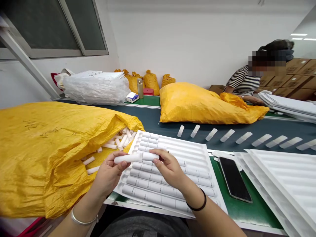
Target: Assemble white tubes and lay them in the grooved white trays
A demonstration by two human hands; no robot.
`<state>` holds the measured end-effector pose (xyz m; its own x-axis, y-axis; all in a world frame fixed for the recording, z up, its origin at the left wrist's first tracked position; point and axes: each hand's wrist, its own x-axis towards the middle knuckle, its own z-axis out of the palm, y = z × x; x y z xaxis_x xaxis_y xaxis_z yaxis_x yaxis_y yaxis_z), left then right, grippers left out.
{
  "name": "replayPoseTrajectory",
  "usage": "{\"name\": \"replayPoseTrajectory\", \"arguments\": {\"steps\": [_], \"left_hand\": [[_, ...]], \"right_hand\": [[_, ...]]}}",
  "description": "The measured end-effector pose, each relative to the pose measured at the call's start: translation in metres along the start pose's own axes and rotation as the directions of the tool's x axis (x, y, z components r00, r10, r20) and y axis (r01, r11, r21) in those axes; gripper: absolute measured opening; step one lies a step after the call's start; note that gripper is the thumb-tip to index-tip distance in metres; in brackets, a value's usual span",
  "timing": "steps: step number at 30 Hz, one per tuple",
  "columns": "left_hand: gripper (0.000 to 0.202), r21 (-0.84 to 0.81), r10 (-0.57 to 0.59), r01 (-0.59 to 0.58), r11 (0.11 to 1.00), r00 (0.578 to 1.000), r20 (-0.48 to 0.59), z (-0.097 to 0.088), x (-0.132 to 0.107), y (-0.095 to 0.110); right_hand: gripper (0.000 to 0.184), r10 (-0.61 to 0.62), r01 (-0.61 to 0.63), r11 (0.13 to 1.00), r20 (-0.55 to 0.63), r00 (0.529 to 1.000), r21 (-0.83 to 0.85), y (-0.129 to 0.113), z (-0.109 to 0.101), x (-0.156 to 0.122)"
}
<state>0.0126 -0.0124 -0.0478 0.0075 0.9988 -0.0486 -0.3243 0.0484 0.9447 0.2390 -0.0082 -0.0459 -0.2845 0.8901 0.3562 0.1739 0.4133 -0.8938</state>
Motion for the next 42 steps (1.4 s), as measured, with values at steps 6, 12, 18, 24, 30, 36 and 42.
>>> {"name": "replayPoseTrajectory", "arguments": {"steps": [6,12,18,24,30,36,42], "left_hand": [[0.035,0.449,0.097,-0.138,0.883,0.989,0.113,-0.007,-0.004,0.005],[0.033,0.640,0.117,-0.331,0.693,0.928,0.353,-0.004,-0.008,0.013],[0.029,0.682,0.284,-0.555,0.476,0.831,0.478,-0.006,-0.012,0.014],[0.029,0.663,0.404,-0.665,0.344,0.742,0.535,-0.004,-0.014,0.008],[0.036,0.650,0.473,-0.709,0.274,0.687,0.551,-0.005,-0.015,0.003],[0.035,0.649,0.404,-0.641,0.411,0.766,0.501,0.000,-0.011,0.014],[0.025,0.574,0.411,-0.678,0.458,0.735,0.540,0.002,-0.006,0.021]], "right_hand": [[0.032,-0.213,0.253,0.933,0.174,0.961,-0.254,-0.015,-0.022,0.006],[0.032,-0.231,0.271,0.912,0.161,0.959,-0.307,-0.014,-0.019,0.005],[0.023,-0.080,0.104,0.946,0.092,0.993,-0.306,-0.008,-0.019,0.003],[0.029,0.119,-0.114,0.988,0.044,0.992,-0.107,-0.009,-0.015,0.002],[0.029,0.156,-0.153,0.986,0.037,0.987,-0.061,-0.012,-0.015,-0.001],[0.024,-0.051,0.051,0.973,0.006,0.999,-0.226,-0.012,-0.013,-0.007],[0.025,-0.133,0.135,0.950,0.025,0.991,-0.283,-0.016,-0.010,-0.008]]}}
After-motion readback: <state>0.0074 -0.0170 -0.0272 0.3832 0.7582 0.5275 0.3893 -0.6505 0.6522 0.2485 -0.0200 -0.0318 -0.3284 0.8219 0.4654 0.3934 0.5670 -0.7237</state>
